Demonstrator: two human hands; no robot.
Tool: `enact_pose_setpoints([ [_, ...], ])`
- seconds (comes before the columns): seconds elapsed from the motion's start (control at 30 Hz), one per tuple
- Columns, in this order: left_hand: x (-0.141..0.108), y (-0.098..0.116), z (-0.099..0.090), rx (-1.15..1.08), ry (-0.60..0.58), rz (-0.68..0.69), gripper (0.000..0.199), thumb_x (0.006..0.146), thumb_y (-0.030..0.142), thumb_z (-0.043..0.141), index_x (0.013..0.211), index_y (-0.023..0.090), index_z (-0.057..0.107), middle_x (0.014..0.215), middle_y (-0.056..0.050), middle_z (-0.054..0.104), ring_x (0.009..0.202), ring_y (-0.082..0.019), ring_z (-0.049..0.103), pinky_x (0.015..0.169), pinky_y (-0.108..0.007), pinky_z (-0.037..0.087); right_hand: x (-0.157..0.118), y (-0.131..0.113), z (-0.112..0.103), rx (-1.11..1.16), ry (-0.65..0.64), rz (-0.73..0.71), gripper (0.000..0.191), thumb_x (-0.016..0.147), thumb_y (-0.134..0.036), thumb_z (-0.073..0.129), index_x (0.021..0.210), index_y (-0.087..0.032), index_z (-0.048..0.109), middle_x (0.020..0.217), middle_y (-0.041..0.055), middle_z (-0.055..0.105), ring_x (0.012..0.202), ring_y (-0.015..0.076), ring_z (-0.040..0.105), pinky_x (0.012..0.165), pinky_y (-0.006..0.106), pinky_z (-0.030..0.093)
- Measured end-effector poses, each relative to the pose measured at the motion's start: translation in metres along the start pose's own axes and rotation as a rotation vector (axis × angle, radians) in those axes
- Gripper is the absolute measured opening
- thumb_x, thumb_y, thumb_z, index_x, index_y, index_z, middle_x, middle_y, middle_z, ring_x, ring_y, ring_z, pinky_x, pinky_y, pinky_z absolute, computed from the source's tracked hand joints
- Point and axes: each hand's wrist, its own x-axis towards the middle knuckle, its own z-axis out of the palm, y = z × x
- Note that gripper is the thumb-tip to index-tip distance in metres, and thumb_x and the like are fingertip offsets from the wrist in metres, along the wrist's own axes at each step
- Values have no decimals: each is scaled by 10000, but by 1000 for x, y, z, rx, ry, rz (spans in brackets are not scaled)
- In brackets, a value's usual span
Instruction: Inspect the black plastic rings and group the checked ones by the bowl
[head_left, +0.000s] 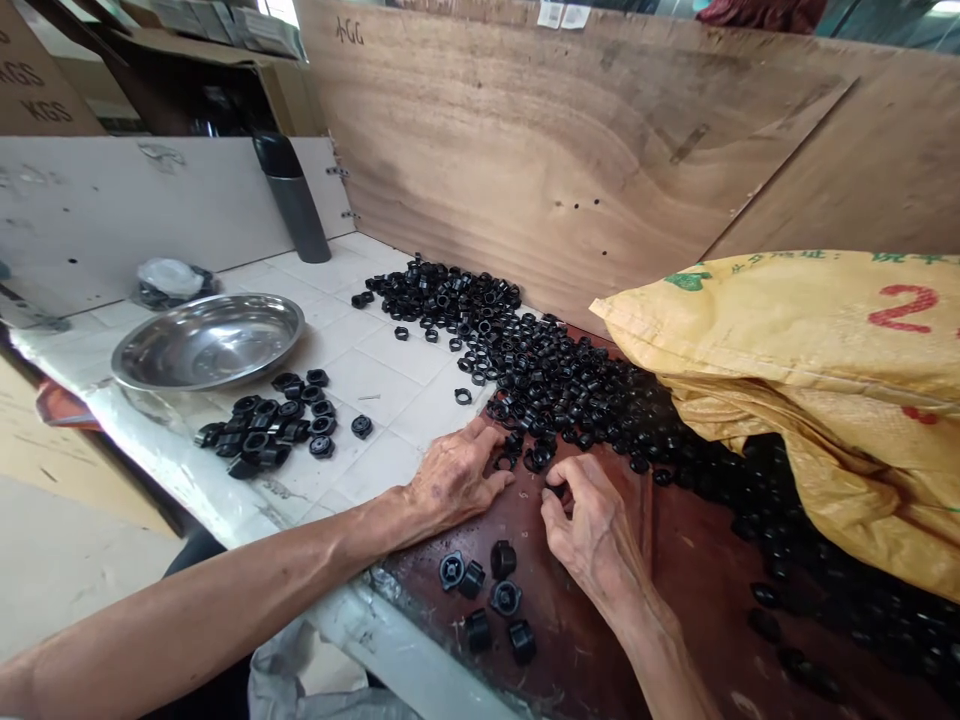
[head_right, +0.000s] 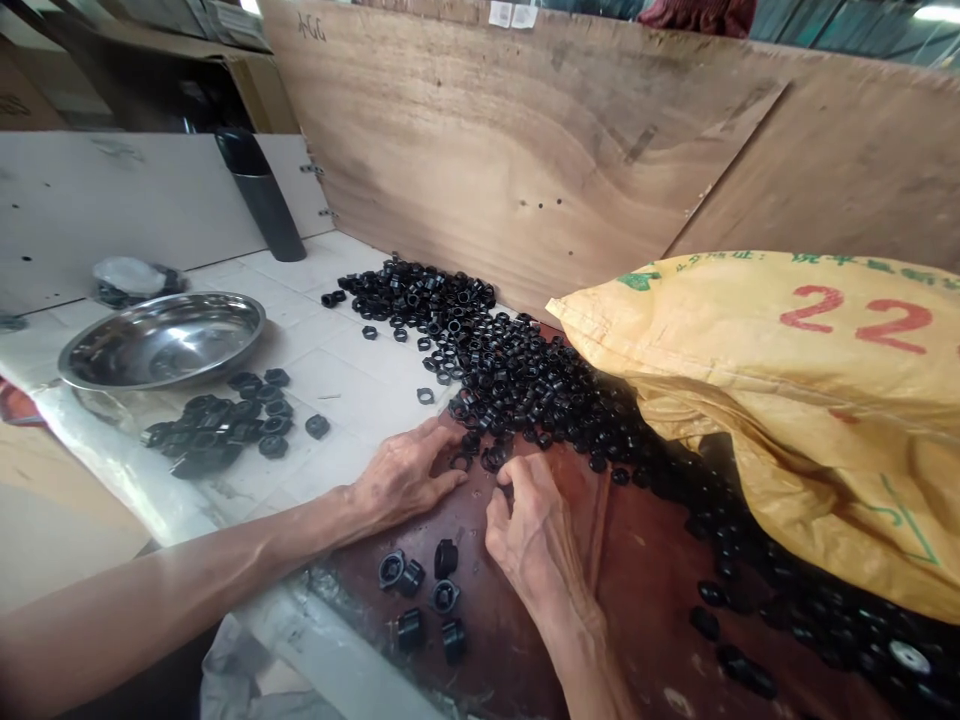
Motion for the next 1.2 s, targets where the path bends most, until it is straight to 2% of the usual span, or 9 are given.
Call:
enact_pose_setpoints([
  [0.1,3,0,3,-32,-10,47,186,868,228,644,1054,212,633,1178,-61,691,978,-228,711,823,-341,581,0,-5,-1,76,7,35,91,881,-186,571,964,-207,600,940,55,596,785,207,620,719,353,532],
  [0.27,3,-1,5,-134,89,126,276,817,177,641,1093,176,660,988,-64,726,817,-206,706,755,-331,588,3,-15,3,483,84,197,192,930,-332,631,1070,-218,695,1153,84,648,954,201,688,812,297,597],
  [0.37,2,0,4,-290,96,177,312,801,145,647,1111,167,677,934,-47,723,697,-149,675,663,-269,576,2,-15,7,600,101,269,229,907,-388,691,1069,-226,695,1075,65,699,934,202,705,820,292,596],
  [0.5,3,3,-4,-430,98,285,342,834,140,644,1173,154,686,1010,-80,729,820,-169,708,694,-263,596,0,-13,11,547,89,332,268,850,-426,764,1022,-225,719,873,25,719,800,192,693,747,282,579],
  [0.57,2,4,-8,-474,99,285,357,856,150,653,1212,148,673,1057,-99,733,890,-188,721,739,-281,613,1,-14,11,555,97,313,257,846,-418,766,1010,-225,727,873,23,723,782,185,690,728,273,574],
  [0.7,0,6,-16,-580,41,173,291,884,161,669,1175,151,676,1040,-92,735,842,-169,733,763,-287,623,3,-21,6,583,122,279,223,846,-386,758,1001,-226,745,928,33,747,800,184,705,726,264,580],
  [0.87,1,4,-17,-605,58,276,246,902,144,675,1148,145,671,1071,-104,722,952,-190,716,843,-318,612,6,-28,-2,524,124,283,217,838,-392,754,970,-221,770,907,41,771,767,190,710,688,259,580],
  [1.03,2,2,-16,-608,87,381,195,939,175,669,1131,147,673,1064,-116,719,997,-195,688,887,-343,593,5,-31,-7,382,104,151,203,922,-408,683,890,-221,754,849,27,751,730,166,691,643,229,539],
  [1.2,1,6,-19,-630,79,401,182,949,201,673,1121,144,680,1058,-122,713,1003,-192,680,880,-335,590,2,-29,-4,263,112,63,356,982,-442,617,722,-206,675,654,0,640,602,137,606,598,229,480],
])
